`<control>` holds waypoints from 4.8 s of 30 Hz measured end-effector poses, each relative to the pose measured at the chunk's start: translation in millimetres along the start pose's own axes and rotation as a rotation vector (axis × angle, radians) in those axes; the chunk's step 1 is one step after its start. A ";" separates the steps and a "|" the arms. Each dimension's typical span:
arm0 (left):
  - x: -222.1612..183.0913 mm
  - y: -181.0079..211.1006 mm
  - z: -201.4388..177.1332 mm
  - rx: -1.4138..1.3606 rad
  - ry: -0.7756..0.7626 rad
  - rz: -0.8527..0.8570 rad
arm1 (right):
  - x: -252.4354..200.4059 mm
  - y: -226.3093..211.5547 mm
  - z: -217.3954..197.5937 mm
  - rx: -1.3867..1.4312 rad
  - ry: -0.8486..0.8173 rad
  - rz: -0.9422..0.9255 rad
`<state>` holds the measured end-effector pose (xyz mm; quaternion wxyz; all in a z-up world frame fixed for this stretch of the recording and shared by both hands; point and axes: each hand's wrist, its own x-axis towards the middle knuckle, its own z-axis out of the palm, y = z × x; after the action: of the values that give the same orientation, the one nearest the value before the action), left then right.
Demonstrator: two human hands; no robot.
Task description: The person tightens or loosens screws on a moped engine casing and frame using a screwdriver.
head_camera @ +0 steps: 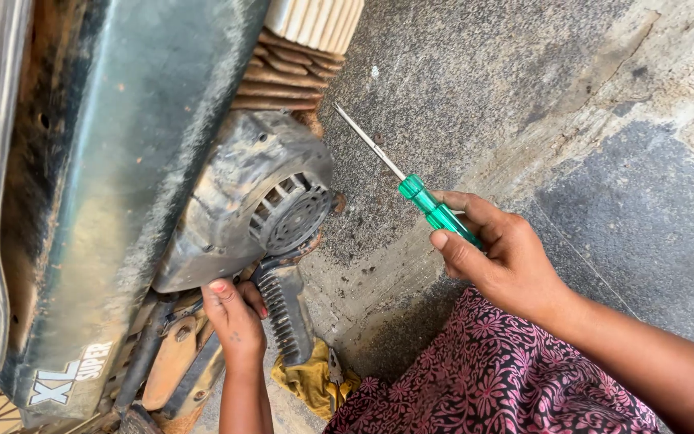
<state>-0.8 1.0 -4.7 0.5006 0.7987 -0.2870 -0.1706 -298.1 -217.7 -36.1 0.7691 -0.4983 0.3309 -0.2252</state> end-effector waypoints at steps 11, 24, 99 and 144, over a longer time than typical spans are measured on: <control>0.7 -3.6 5.0 0.055 0.070 -0.006 | -1.5 -5.6 -22.4 0.013 0.018 0.011; -0.7 -22.6 -2.4 -0.007 0.118 -0.027 | -10.1 -6.1 -31.4 0.082 -0.003 0.008; -4.8 26.0 -46.7 0.180 0.007 -0.072 | -20.9 -81.7 80.8 -1.060 0.180 -0.274; 1.2 -17.2 -5.0 0.518 0.204 0.005 | -21.8 49.4 -14.6 -0.288 0.255 -0.085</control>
<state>7.9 9.5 -17.9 0.3063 0.9124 -0.2712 -0.0089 -322.7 -192.0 -79.3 0.6316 -0.5841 0.4329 -0.2693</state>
